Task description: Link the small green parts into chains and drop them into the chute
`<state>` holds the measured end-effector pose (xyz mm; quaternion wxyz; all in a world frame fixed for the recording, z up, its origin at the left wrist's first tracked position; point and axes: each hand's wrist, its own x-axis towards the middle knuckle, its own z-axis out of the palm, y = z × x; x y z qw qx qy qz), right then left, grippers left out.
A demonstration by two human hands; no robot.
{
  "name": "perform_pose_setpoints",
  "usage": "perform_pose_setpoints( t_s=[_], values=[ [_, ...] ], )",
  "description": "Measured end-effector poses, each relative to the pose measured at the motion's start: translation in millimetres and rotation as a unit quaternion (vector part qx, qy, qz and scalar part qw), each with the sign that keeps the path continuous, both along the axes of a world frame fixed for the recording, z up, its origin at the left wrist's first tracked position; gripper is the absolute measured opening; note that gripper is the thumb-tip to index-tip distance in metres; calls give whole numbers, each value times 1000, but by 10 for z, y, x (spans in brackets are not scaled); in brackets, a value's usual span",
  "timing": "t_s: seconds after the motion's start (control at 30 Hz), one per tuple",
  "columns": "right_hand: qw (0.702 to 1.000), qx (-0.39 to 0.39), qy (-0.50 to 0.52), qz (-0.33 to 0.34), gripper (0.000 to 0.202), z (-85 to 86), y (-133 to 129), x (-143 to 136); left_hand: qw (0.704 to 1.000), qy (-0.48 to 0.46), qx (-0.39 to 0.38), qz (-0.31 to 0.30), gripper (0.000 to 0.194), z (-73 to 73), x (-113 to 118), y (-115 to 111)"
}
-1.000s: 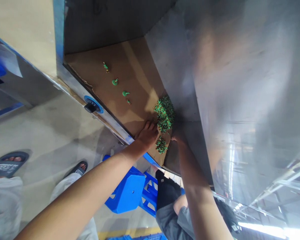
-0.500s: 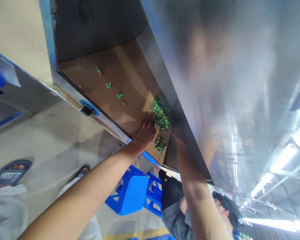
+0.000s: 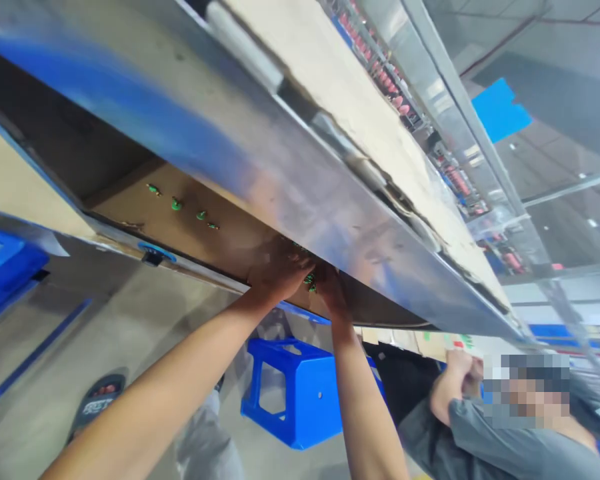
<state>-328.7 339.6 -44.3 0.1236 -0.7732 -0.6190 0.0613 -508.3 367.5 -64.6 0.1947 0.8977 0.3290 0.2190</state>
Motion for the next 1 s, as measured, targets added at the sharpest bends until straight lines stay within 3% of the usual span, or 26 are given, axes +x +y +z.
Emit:
perform_pose_setpoints(
  t_s=[0.2, 0.37, 0.43, 0.63, 0.83, 1.0],
  values=[
    [997, 6, 72, -18, 33, -219, -266, 10, 998, 29, -6, -62, 24, -26, 80, 40],
    [994, 33, 106, -15, 32, -216, -484, -44, 998, 33, -28, -41, 34, 7, -23, 87],
    [993, 51, 108, -18, 31, -204, -461, -16, 998, 34, -32, -41, 37, 43, -31, 98],
    [991, 65, 115, -2, 27, -311, -238, 92, 995, 52, -49, -73, 23, 155, -87, 84],
    [991, 74, 101, 52, 26, -349, -477, 199, 997, 46, -42, -43, 26, 200, -360, -88],
    [992, 60, 58, 99, 31, -273, -365, 287, 1000, 1, -24, -16, 33, 202, -541, -252]
  ],
)
